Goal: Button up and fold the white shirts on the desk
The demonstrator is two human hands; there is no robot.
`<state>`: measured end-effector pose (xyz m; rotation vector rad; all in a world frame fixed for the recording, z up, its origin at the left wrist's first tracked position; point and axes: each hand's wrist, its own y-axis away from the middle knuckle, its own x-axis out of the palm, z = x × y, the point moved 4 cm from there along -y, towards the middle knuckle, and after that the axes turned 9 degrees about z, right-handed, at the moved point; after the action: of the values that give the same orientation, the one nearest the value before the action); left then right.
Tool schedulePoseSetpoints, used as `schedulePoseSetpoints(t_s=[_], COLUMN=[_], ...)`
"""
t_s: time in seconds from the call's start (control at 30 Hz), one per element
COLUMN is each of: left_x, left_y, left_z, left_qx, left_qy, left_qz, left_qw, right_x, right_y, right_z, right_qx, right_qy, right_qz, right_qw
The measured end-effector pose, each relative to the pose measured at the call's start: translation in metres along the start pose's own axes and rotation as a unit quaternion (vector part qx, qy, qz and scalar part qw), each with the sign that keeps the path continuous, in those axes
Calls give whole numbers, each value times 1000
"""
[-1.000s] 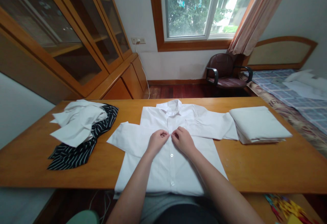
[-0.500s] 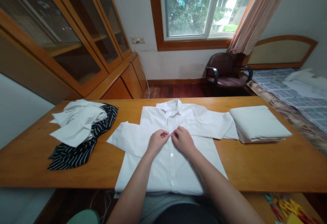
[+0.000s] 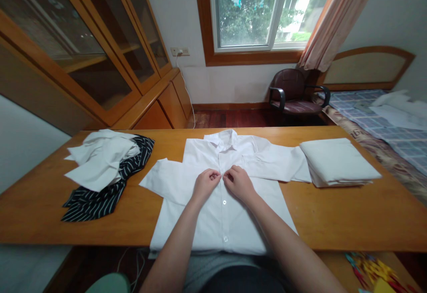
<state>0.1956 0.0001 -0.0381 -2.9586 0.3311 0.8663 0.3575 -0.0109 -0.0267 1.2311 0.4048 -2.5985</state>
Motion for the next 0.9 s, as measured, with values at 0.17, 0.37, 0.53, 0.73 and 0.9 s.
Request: schedulePoseSetpoints(t_s=[0.17, 0.37, 0.53, 0.73, 0.9], left_x=[0, 0, 0, 1, -1], left_y=[1, 2, 2, 3, 4], left_z=[-1, -2, -4, -5, -6], left_qx=[2, 2, 8, 20, 22], left_qy=[-1, -6, -10, 6, 11], left_qz=[-2, 2, 2, 17, 11], left_qw=[1000, 1000, 1000, 1000, 1000], right_x=[0, 0, 1, 1, 0], right_y=[1, 1, 0, 0, 1], right_z=[0, 0, -1, -2, -1], right_qx=[-10, -9, -11, -8, -13], right_qy=[-4, 1, 8, 8, 2], right_qz=[0, 6, 12, 17, 9], right_qw=[1000, 1000, 1000, 1000, 1000])
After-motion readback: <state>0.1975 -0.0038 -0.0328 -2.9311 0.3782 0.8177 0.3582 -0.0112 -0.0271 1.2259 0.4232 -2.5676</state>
